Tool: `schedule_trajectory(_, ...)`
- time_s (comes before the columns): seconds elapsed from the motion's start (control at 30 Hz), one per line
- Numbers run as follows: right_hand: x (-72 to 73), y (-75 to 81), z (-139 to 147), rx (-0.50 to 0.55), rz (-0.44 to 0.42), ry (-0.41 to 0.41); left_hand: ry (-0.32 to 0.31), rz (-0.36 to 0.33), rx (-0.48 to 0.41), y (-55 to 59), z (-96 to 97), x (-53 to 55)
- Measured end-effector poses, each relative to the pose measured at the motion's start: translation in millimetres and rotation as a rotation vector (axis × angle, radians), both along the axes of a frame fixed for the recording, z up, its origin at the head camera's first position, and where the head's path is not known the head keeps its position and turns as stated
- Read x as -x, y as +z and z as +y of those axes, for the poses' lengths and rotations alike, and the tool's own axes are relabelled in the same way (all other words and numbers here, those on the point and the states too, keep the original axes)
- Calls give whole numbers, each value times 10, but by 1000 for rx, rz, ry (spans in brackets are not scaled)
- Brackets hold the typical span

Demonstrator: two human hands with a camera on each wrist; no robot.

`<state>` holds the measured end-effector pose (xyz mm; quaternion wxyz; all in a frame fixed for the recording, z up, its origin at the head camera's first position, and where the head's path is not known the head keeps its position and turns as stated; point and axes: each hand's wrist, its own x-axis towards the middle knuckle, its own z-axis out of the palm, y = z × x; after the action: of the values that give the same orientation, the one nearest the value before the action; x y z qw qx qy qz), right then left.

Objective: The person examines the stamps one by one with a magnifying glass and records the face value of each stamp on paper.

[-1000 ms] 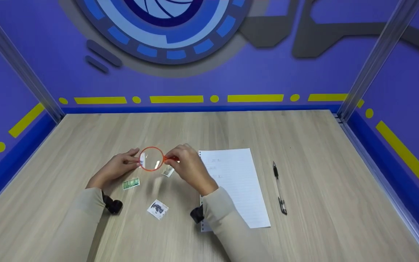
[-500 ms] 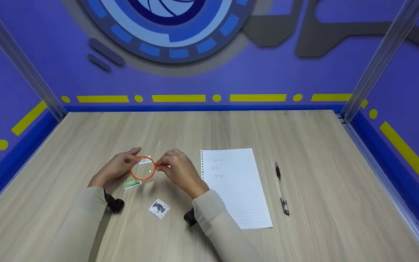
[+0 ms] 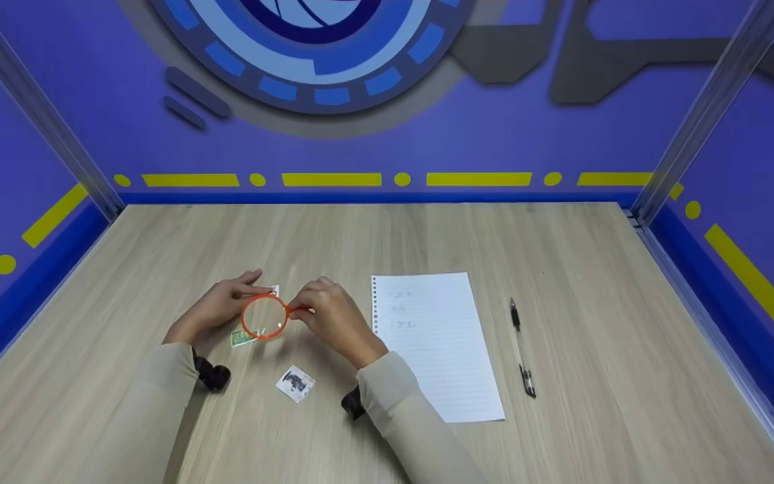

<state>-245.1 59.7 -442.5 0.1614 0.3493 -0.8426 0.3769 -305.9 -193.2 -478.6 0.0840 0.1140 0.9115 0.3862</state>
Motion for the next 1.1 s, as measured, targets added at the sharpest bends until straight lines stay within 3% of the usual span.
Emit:
schedule_trajectory(0.77, 34, 100, 183, 79, -18, -14, -15, 12, -12, -12, -15, 9)
schedule_trajectory(1.1, 58, 288, 517, 97, -50, -133, -35, 1, -12, -21, -45, 33)
